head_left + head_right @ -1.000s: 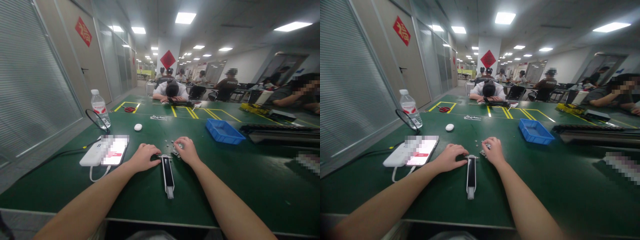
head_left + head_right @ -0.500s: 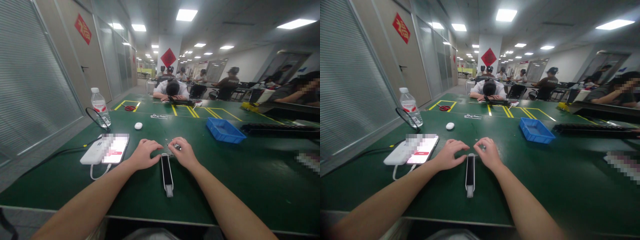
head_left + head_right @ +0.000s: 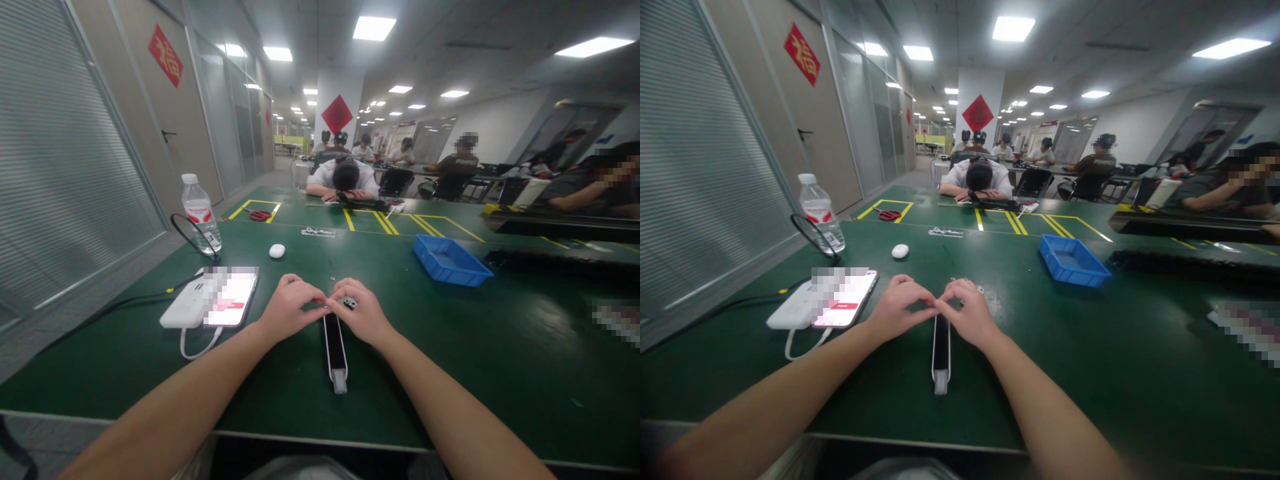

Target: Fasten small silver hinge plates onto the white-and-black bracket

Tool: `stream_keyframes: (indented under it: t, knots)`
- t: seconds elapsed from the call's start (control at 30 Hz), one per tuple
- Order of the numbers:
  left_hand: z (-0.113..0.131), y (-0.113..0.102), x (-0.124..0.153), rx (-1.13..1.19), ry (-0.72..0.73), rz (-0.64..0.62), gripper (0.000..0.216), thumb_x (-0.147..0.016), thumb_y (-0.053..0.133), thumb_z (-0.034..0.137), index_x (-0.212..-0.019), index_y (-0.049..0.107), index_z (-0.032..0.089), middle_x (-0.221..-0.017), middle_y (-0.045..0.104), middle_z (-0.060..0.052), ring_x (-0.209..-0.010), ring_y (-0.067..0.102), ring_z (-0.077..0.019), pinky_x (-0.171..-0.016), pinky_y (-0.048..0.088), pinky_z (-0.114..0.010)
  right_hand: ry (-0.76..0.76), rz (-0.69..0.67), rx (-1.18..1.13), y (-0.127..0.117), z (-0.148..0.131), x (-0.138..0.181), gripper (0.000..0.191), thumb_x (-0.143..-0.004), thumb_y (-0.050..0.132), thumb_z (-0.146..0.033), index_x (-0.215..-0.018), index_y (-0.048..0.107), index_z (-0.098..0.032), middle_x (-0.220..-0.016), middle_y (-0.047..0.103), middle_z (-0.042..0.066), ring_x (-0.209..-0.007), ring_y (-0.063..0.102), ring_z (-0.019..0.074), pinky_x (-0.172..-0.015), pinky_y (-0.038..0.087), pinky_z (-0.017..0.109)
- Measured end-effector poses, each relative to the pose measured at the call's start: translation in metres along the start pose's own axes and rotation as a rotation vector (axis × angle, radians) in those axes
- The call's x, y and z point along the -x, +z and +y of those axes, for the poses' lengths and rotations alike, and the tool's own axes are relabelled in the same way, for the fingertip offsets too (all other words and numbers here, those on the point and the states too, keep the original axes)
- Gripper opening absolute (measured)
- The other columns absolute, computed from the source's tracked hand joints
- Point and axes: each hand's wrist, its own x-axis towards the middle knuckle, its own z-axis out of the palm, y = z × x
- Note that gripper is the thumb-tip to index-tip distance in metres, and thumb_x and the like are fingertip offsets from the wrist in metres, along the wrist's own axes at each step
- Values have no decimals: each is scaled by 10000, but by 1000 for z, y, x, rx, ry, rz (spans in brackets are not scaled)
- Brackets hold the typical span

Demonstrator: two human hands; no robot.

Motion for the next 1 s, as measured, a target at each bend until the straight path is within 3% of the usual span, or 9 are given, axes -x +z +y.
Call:
stream_keyframes:
  t: [0.4, 1.0]
  knots:
    - [2, 2, 1, -22, -8, 74, 143, -841, 589, 308, -768, 625, 191, -755, 709, 31, -708, 629, -116, -877, 341, -346, -3, 26, -99, 3, -2, 1, 169, -796, 626, -275, -649, 601, -194, -778, 615, 33, -808, 586, 176, -789, 438, 344]
    - [3, 1, 1, -89, -40, 16, 152, -866, 557, 315, -797, 632, 202, -803, 718, 30, -739, 634, -116, -898, 328, -352, 40, 23, -123, 5, -2, 2, 205, -801, 614, -320, -638, 609, -196, -766, 642, 40, -777, 601, 174, -782, 462, 348]
